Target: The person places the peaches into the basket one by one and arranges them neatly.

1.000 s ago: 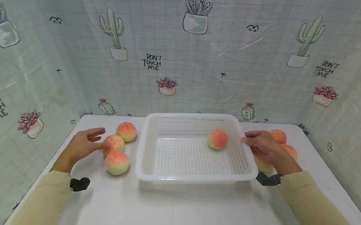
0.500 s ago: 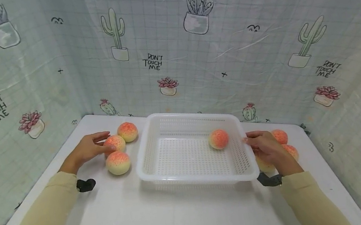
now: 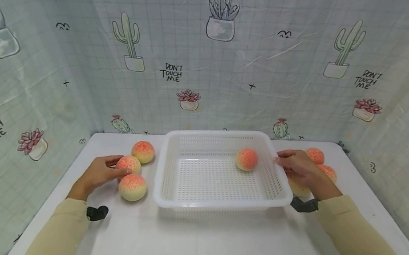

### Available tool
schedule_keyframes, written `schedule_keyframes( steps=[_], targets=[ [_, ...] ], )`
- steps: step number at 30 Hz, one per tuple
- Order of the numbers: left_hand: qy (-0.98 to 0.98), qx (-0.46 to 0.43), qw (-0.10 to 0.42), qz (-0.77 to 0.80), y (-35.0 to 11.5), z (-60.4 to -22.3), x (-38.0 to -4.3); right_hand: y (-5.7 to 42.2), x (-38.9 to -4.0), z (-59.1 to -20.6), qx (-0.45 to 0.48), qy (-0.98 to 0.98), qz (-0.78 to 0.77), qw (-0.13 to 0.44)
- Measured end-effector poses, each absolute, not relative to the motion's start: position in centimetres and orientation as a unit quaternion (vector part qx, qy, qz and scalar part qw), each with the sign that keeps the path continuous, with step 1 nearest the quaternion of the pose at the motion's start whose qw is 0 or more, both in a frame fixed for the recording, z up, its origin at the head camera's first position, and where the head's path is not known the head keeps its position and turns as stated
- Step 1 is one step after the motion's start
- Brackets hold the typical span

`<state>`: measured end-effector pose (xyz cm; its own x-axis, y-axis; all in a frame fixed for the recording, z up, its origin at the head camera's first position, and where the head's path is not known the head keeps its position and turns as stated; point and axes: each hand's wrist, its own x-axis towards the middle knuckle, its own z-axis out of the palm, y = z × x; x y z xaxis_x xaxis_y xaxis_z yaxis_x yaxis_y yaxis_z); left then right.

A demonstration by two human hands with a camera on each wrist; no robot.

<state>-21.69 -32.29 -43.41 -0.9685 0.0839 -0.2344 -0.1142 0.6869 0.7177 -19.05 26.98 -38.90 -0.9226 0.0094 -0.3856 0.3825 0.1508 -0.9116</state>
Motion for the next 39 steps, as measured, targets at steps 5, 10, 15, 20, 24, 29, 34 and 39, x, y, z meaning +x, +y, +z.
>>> schedule_keyframes(
  steps=[5,10,15,20,24,29,34,39],
  targets=[
    [0.914,-0.020,0.118,0.388,-32.4,-43.4,-21.6,26.9,-19.2,-39.0,0.134,0.747,-0.634,0.145],
    [0.915,-0.019,0.109,0.387,-32.4,-43.5,-21.8,26.9,-19.3,-39.0,0.140,0.750,-0.629,0.145],
    [0.917,-0.020,0.106,0.385,-32.6,-43.3,-21.9,27.0,-19.3,-38.9,0.144,0.749,-0.631,0.146],
    [0.918,-0.027,0.100,0.382,-32.7,-43.1,-22.1,26.9,-19.2,-38.8,0.140,0.748,-0.631,0.148],
    [0.919,-0.038,0.098,0.381,-32.9,-42.9,-22.1,26.9,-19.2,-38.8,0.135,0.748,-0.632,0.149],
    [0.917,-0.038,0.094,0.386,-33.1,-42.5,-22.0,26.8,-19.3,-38.7,0.139,0.746,-0.634,0.149],
    [0.917,-0.032,0.088,0.387,-33.3,-41.8,-21.9,26.7,-19.4,-38.6,0.137,0.749,-0.631,0.147],
    [0.920,-0.026,0.082,0.382,-33.4,-40.9,-21.8,26.8,-19.3,-38.7,0.131,0.751,-0.631,0.145]
  ],
)
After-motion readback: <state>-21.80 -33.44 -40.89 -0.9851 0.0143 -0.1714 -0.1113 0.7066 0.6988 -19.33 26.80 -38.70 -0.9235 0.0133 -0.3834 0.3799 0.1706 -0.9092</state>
